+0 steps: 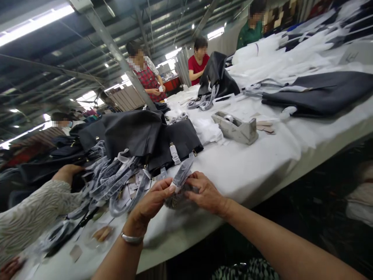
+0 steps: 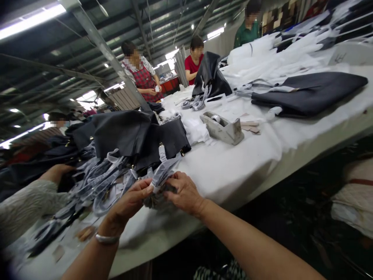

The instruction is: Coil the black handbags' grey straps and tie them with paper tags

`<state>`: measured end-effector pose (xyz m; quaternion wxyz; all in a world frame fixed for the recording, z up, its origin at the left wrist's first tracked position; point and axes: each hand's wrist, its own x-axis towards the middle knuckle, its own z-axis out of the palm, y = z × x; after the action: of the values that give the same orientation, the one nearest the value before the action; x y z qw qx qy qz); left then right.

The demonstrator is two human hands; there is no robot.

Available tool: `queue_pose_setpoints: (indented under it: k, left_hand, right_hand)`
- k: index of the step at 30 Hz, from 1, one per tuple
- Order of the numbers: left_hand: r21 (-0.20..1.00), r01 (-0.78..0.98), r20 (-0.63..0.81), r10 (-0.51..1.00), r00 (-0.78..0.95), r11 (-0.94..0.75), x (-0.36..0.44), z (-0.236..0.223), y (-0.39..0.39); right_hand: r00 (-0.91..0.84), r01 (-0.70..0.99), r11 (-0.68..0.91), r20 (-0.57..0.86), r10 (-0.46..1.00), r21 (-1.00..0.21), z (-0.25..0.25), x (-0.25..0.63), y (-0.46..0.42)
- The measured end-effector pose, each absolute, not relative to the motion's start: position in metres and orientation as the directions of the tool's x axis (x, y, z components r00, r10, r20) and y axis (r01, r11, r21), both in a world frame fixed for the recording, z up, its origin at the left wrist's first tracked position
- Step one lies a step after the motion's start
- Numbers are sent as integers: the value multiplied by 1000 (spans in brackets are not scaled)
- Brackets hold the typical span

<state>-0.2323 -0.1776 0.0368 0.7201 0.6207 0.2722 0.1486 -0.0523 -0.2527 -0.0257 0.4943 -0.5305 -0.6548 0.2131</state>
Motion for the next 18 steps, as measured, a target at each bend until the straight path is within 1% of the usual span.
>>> queue_pose_setpoints:
  k: [3,5,7,9,11,13,16,18]
  left_hand:
    - [976,176,-219,569,793,131,-230,38,-180]
    - [974,215,-214,599,771,72,-227,38,-184]
    - [966,257,-193,634,749,-9,-222,38,-188]
    - [940,313,-145,670,728,-137,-217,37,-194]
    - [869,382,-58,701,711,-316,-211,34,-201]
    - [762,447,28,712,701,-469,-206,30,-207]
    - [632,493,117,702,703,-598,-199,22,-216]
    - [558,504,180,689,702,-659,-196,14,-220]
  right_hand:
    - [63,487,327,406,912,-810,-20,-46,-253]
    - [73,442,308,376,924,-842,-15,-45,-256]
    - [76,286,237,269,960,-928,-11,-46,-263]
    - [52,72,107,111,992,-992,-10,-48,-272]
    - [19,-72,-34,-36,999,-997,-11,-48,-282]
    - [5,-121,-161,-162,987,-980,-13,-47,-291]
    - [-6,-174,-301,-305,952,-937,-15,-47,-302]
    - [-18,-220,-338,-343,939,-915,-16,-50,-308]
